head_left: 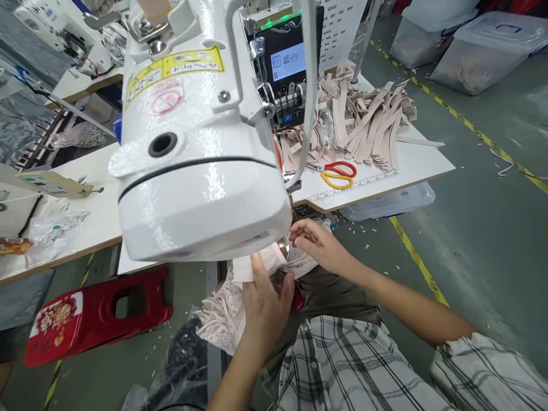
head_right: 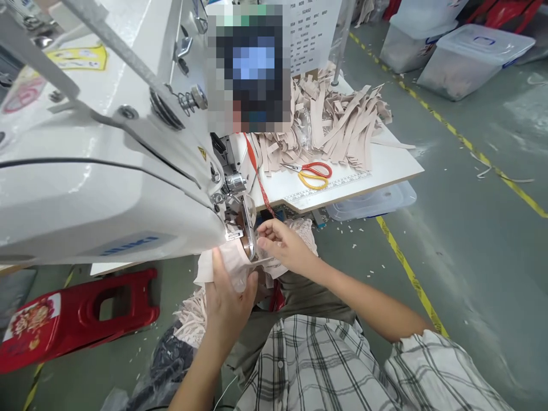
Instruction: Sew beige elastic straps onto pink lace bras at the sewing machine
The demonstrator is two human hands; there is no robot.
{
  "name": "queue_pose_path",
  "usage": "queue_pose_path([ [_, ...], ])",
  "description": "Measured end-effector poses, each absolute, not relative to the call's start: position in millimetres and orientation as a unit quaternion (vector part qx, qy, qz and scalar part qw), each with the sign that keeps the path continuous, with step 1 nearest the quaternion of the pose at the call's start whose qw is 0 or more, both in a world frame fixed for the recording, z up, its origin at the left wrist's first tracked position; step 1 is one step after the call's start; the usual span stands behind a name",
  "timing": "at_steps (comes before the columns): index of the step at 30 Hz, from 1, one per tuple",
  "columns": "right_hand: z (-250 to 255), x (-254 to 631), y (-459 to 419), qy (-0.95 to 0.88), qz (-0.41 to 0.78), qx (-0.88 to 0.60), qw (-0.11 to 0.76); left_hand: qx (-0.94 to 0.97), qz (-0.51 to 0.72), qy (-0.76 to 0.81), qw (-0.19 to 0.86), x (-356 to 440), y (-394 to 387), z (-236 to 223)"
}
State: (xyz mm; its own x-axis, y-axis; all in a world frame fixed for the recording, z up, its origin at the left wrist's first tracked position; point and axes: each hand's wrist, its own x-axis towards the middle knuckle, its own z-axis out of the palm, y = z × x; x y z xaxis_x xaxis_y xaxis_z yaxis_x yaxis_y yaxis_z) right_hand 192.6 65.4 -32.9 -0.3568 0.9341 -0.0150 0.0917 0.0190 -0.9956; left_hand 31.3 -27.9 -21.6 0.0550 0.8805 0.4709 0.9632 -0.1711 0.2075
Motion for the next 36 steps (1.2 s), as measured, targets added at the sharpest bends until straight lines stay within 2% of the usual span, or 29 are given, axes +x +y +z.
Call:
queue_pose_path([
  [3, -24.7, 195.2, 49.7, -0.649, 0.524, -0.425, 0.352, -0.738, -0.253, -0.623, 0.058, 52.1, -47.9, -26.5],
  [5, -22.1, 199.3, 39.4, -0.622, 0.557, -0.425, 0.35, -0.764, -0.256, -0.591, 0.026, 62.6, -63.4, -25.7],
  [9, -19.3, 210.8, 25.9, -0.515, 0.613, -0.46, 0.384, -0.789, -0.329, -0.507, -0.113, 58.6, -76.9, -3.0],
  [11, -15.1, 213.2, 21.8, -0.573, 0.641, -0.401, 0.317, -0.804, -0.352, -0.471, -0.094, 48.2, -71.9, 11.3],
  [13, -10.3, 211.3, 18.7, -0.686, 0.65, -0.267, 0.191, -0.828, -0.299, -0.471, -0.044, 37.3, -62.2, 18.0],
  [15, -8.8, 206.0, 17.1, -0.793, 0.565, -0.196, 0.117, -0.825, -0.219, -0.515, -0.082, 27.5, -50.8, 13.7],
  [18, -18.8, 195.3, 18.8, -0.896, 0.323, -0.27, 0.14, -0.695, -0.175, -0.616, -0.326, 15.2, -34.4, -6.1],
  [20, -30.7, 189.6, 21.9, -0.911, 0.216, -0.3, 0.181, -0.587, -0.199, -0.599, -0.506, 9.3, -26.0, -19.5],
  [22, -40.8, 187.3, 25.1, -0.915, 0.19, -0.283, 0.218, -0.475, -0.252, -0.539, -0.649, 6.0, -21.5, -28.7],
  [25, -45.1, 191.0, 26.7, -0.903, 0.229, -0.262, 0.253, -0.343, -0.313, -0.478, -0.746, 4.7, -22.9, -34.0],
  [31, -39.4, 195.2, 14.3, -0.813, 0.244, -0.373, 0.375, -0.359, -0.363, -0.508, -0.694, 6.6, -35.1, -26.0],
  [36, -43.5, 187.4, 7.2, -0.822, 0.228, -0.372, 0.366, -0.444, -0.367, -0.583, -0.573, 8.7, -38.7, -17.5],
])
